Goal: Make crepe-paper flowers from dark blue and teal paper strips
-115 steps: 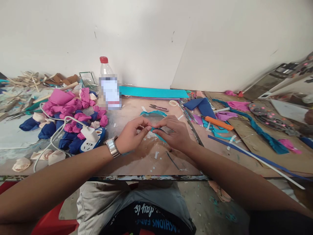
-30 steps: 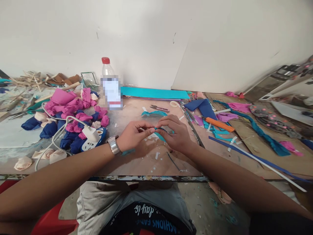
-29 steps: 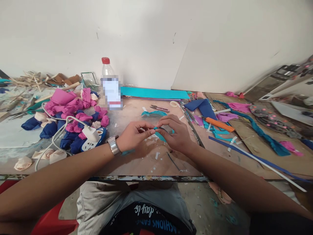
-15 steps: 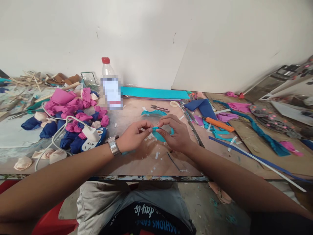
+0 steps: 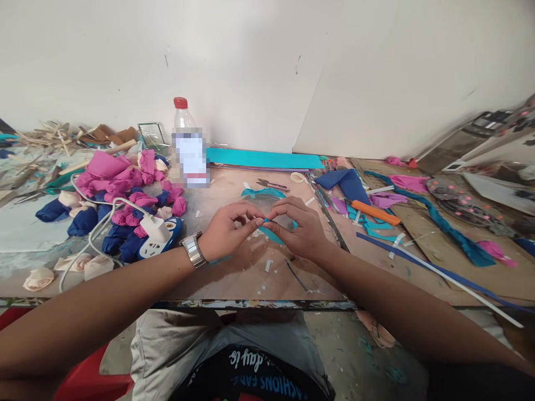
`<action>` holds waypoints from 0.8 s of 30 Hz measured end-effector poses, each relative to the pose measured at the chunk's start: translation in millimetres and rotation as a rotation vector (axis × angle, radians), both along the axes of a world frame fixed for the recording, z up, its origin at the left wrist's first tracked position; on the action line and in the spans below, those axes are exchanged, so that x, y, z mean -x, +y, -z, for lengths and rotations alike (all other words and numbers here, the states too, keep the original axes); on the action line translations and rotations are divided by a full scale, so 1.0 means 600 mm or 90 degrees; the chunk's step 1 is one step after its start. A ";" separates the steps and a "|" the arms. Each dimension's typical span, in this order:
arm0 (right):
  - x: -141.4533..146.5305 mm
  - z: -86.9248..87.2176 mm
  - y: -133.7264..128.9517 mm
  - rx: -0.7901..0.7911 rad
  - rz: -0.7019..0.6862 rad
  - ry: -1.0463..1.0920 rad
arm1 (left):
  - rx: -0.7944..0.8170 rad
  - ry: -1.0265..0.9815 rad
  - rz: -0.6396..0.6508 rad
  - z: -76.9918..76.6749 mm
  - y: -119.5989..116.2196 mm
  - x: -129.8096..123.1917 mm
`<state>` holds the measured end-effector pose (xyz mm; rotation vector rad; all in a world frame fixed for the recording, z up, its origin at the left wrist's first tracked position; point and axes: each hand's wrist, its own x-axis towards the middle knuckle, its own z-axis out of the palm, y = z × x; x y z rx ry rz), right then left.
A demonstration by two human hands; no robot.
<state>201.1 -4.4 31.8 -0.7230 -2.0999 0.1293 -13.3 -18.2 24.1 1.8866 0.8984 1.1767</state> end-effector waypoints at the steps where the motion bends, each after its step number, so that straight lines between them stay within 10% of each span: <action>1: 0.000 0.000 0.001 -0.002 0.000 0.001 | -0.005 -0.002 0.006 0.001 0.001 0.000; 24: 0.000 -0.003 0.003 -0.034 -0.024 0.011 | 0.014 -0.015 0.013 0.006 0.001 0.000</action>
